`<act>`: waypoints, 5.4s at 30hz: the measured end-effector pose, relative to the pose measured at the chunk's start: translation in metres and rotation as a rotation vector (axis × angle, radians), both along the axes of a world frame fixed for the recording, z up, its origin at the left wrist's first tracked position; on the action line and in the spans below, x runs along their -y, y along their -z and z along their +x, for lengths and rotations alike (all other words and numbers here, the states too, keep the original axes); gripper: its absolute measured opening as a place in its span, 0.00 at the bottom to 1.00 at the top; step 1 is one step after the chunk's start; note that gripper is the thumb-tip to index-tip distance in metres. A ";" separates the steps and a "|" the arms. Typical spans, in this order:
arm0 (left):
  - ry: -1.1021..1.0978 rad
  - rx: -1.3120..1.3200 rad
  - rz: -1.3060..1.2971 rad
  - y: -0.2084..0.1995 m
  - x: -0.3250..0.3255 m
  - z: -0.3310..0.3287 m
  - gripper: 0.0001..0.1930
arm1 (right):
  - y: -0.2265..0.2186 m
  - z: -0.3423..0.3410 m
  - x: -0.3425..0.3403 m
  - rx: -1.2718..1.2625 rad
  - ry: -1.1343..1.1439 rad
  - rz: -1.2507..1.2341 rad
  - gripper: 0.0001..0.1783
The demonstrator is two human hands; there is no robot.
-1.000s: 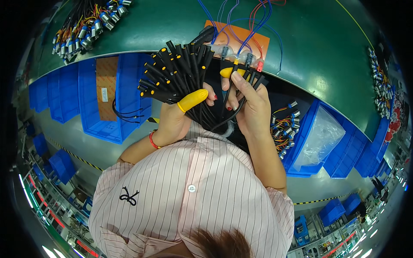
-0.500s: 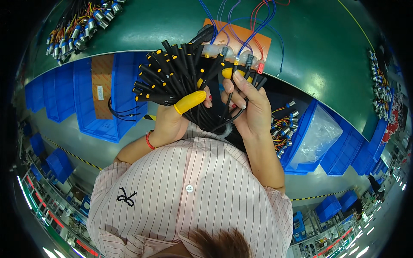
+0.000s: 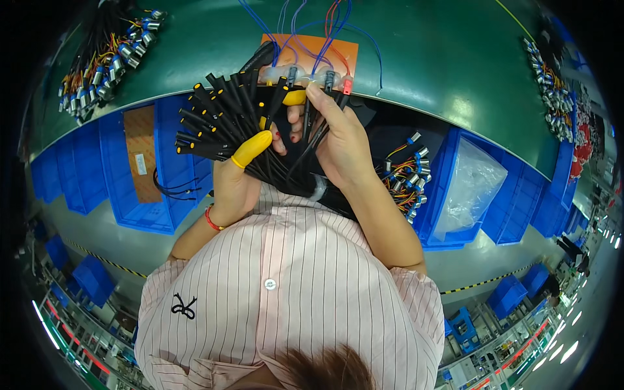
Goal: Manually assemble cables and connectors for an electronic device.
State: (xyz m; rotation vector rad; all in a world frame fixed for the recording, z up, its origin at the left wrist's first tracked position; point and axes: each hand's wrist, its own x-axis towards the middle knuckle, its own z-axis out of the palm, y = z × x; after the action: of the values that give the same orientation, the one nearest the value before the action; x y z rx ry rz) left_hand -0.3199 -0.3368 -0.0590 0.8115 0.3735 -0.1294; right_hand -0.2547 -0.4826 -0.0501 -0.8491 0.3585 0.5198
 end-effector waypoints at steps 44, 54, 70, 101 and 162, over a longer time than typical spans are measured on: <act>0.043 -0.057 -0.016 0.005 -0.003 -0.005 0.10 | -0.006 -0.020 0.006 0.077 0.025 -0.311 0.10; 0.051 -0.040 -0.006 0.008 -0.004 -0.005 0.11 | -0.008 -0.018 0.002 0.069 0.064 -0.264 0.09; 0.051 -0.032 0.002 0.009 -0.002 -0.005 0.12 | -0.002 -0.002 0.012 0.006 -0.024 -0.095 0.09; 0.015 -0.012 0.000 0.001 0.004 -0.009 0.10 | -0.025 -0.021 -0.010 0.120 -0.057 -0.200 0.11; 0.072 -0.020 -0.003 0.010 -0.007 -0.007 0.12 | -0.007 -0.016 0.001 -0.037 0.071 -0.050 0.10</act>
State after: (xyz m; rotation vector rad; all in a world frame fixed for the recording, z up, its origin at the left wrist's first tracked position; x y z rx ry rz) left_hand -0.3269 -0.3296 -0.0693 0.8215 0.3625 -0.2054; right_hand -0.2706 -0.4834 -0.0431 -0.8725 0.4357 0.4626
